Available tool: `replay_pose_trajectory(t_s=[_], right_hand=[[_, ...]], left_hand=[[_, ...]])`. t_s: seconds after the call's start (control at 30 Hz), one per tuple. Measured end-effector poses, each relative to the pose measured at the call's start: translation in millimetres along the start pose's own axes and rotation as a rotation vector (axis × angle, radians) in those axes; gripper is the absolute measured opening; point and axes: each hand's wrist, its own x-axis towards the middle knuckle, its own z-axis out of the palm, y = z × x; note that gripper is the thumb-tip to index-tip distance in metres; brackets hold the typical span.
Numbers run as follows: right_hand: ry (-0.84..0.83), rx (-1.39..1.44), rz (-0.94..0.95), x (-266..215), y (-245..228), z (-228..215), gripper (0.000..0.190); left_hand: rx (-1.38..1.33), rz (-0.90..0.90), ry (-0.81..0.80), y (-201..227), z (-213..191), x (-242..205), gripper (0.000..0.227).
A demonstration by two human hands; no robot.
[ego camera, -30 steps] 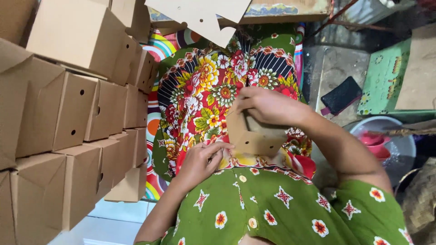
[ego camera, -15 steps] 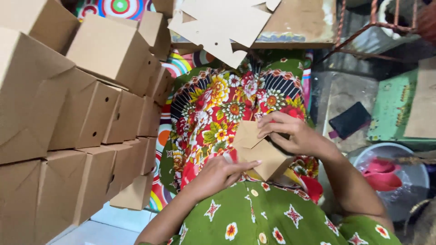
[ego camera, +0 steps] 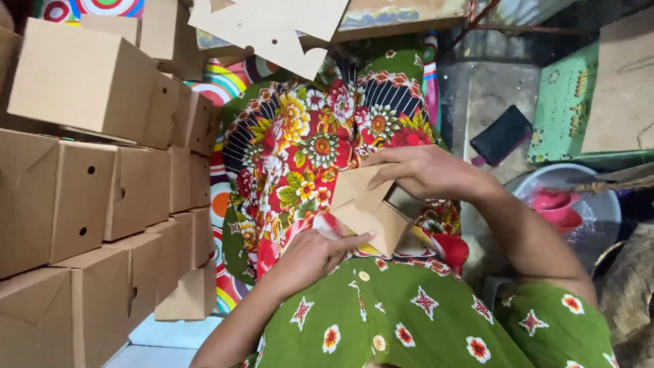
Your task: Assembling small cardboard boxes from flat templates by folding and tucking tabs
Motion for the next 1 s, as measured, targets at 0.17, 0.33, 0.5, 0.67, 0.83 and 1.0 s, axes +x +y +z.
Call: replay_pose_trajectory(t_s=[0.17, 0.33, 0.5, 0.67, 0.83, 1.0], right_hand=[[0.028, 0.150, 0.031, -6, 12, 0, 0.051], [0.008, 0.151, -0.003, -10, 5, -4, 0.048], [0.009, 0.085, -0.019, -17, 10, -1, 0.044], [-0.035, 0.040, -0.082, -26, 16, 7, 0.044], [-0.045, 0.060, -0.046, -22, 1, 0, 0.044], [-0.100, 0.049, 0.082, -10, 15, -13, 0.043]], left_hand=[[0.006, 0.006, -0.009, -5, 5, 2, 0.056], [0.011, -0.003, -0.008, -7, 3, -3, 0.052], [0.068, -0.013, -0.045, -7, 2, -6, 0.056], [0.040, -0.008, -0.056, -12, 7, -4, 0.056], [0.040, -0.007, -0.069, -8, 2, -4, 0.055], [0.052, -0.018, -0.072, -9, 4, -5, 0.060]])
